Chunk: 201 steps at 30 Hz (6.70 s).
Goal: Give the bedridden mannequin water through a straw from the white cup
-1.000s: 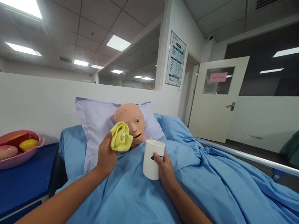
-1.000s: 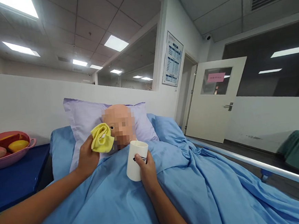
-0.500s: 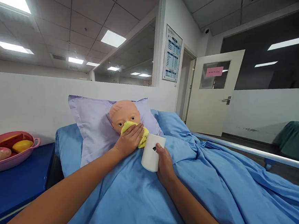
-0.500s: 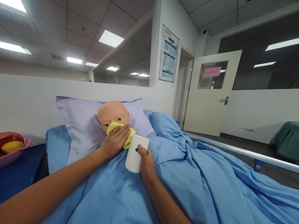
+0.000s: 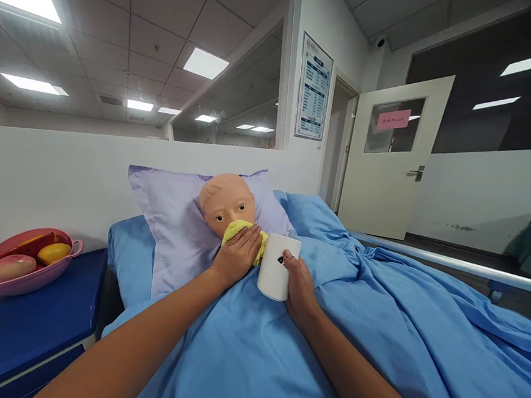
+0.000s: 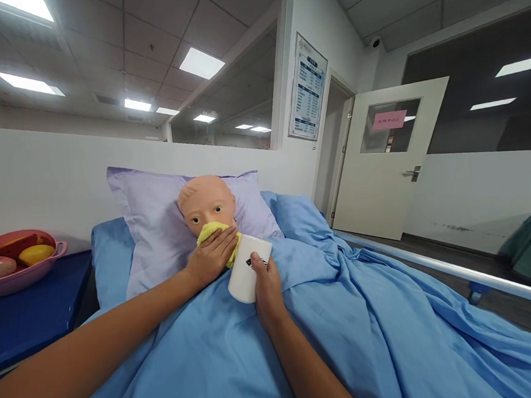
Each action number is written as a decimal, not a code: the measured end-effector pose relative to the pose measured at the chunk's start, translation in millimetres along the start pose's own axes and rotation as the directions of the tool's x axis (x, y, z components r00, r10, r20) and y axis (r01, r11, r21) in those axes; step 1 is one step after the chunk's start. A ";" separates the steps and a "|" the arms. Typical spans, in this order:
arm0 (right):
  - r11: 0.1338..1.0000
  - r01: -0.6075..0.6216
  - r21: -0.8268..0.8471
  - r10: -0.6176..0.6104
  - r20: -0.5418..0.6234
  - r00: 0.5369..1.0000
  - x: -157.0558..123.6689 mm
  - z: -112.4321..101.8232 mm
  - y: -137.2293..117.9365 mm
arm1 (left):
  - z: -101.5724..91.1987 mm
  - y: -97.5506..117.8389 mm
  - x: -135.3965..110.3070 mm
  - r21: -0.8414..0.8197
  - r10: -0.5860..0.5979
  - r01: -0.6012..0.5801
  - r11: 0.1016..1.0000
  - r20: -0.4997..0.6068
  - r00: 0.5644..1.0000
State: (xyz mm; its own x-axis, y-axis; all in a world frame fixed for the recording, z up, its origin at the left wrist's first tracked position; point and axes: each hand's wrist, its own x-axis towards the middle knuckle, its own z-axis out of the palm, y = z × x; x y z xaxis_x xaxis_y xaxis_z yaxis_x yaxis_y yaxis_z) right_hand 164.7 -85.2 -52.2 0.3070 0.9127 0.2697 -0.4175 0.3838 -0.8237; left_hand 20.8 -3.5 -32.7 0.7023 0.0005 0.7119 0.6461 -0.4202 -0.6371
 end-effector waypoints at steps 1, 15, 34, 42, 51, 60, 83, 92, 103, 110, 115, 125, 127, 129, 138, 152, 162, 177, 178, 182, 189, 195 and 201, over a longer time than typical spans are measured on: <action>1.000 -0.001 0.006 0.001 0.000 1.000 -0.1 0.2 -0.1 | 1.5 1.8 -1.0 -0.003 -0.007 0.007 1.000 -0.002 1.000; 1.000 0.000 -0.012 -0.001 -0.009 1.000 -0.5 0.3 0.5 | 2.0 20.7 -7.6 -0.091 -0.141 0.141 0.986 0.007 0.990; 0.998 0.013 -0.054 -0.014 -0.010 1.000 -9.7 8.4 -6.2 | -4.3 33.5 -20.0 -0.101 -0.276 0.276 0.956 0.017 0.961; 0.997 -0.013 -0.072 0.013 -0.006 1.000 -9.5 6.9 -5.1 | -9.7 35.5 -24.7 -0.174 -0.333 0.336 0.926 0.048 0.942; 0.995 -0.036 -0.093 0.039 0.029 0.999 -3.1 -0.5 2.8 | -21.7 33.3 -40.4 -0.314 -0.353 0.366 0.876 0.101 0.930; 0.999 0.025 -0.040 -0.022 0.065 0.998 0.4 1.9 8.9 | -38.3 14.1 -23.3 -0.478 -0.329 0.258 0.840 -0.069 0.942; 1.000 0.001 0.018 0.001 -0.113 0.994 -3.9 5.5 -2.4 | 4.1 29.4 3.4 -0.191 -0.276 0.270 0.944 -0.003 0.961; 1.000 -0.008 -0.020 0.007 -0.065 0.998 -0.6 1.1 3.2 | 0.5 36.0 -2.5 -0.227 -0.324 0.331 0.916 0.070 0.943; 0.999 -0.005 -0.032 0.004 -0.041 0.999 -5.3 2.5 -0.2 | -2.1 41.1 -9.2 -0.225 -0.377 0.374 0.900 0.029 0.926; 0.999 -0.033 -0.043 0.032 -0.028 0.999 -5.7 4.1 -0.5 | -7.0 43.2 -12.9 -0.244 -0.404 0.396 0.885 0.020 0.915; 0.997 -0.040 -0.066 0.038 -0.039 0.999 -6.7 4.9 -2.4 | -8.7 44.6 -15.1 -0.269 -0.420 0.424 0.865 0.073 0.904; 0.995 -0.040 -0.088 0.037 -0.033 0.999 -4.9 1.9 1.1 | -10.6 45.5 -17.3 -0.303 -0.442 0.466 0.831 0.151 0.884; 0.995 -0.041 -0.096 0.038 -0.024 0.999 -4.2 0.6 1.9 | -10.6 45.7 -17.6 -0.304 -0.445 0.471 0.828 0.153 0.882; 0.994 -0.041 -0.103 0.040 -0.014 0.999 -3.6 -0.3 2.5 | -10.6 45.9 -18.0 -0.300 -0.443 0.472 0.829 0.162 0.882; 0.994 -0.049 -0.101 0.047 -0.023 0.999 -4.0 0.8 1.6 | -13.7 46.2 -18.4 -0.284 -0.431 0.470 0.836 0.192 0.882; 0.996 -0.028 -0.083 0.029 0.006 1.000 -6.6 3.1 -0.2 | -18.3 46.5 -24.5 -0.325 -0.447 0.481 0.814 0.179 0.876; 0.992 -0.055 -0.117 0.058 0.022 0.998 -0.4 -3.0 4.6 | -45.7 -15.7 -14.7 -0.546 -0.446 0.380 0.747 0.013 0.895; 0.998 0.004 -0.062 -0.001 0.048 0.999 -0.5 0.3 3.4 | -5.9 -4.9 9.3 -0.043 -0.135 0.139 0.989 0.084 0.987; 0.998 0.009 -0.065 -0.006 0.042 0.999 -0.5 0.5 3.4 | -6.1 -2.6 7.0 -0.055 -0.138 0.143 0.988 0.083 0.987; 0.998 0.015 -0.062 -0.013 0.035 0.999 -1.8 1.4 2.3 | -7.8 5.5 1.6 -0.085 -0.155 0.159 0.984 0.055 0.986; 0.999 0.016 -0.049 -0.014 0.033 0.999 -2.3 0.1 3.8 | -8.5 20.2 -12.1 -0.150 -0.208 0.213 0.965 0.052 0.977; 0.998 0.012 -0.060 -0.009 0.043 0.999 -3.8 1.7 2.4 | -10.9 25.1 -17.4 -0.184 -0.235 0.246 0.952 0.079 0.969; 0.999 0.020 -0.040 -0.019 0.029 0.999 -9.9 9.7 -5.7 | -14.2 27.5 -19.1 -0.206 -0.252 0.270 0.940 0.111 0.961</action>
State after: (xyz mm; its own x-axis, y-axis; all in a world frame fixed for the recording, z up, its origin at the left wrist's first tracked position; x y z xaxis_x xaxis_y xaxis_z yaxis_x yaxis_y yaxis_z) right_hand 155.7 -95.1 -45.4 0.2900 0.9088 0.2998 -0.3766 0.3964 -0.8373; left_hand 21.0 -27.9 -59.6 0.5453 0.2070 0.8123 0.7361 -0.5819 -0.3459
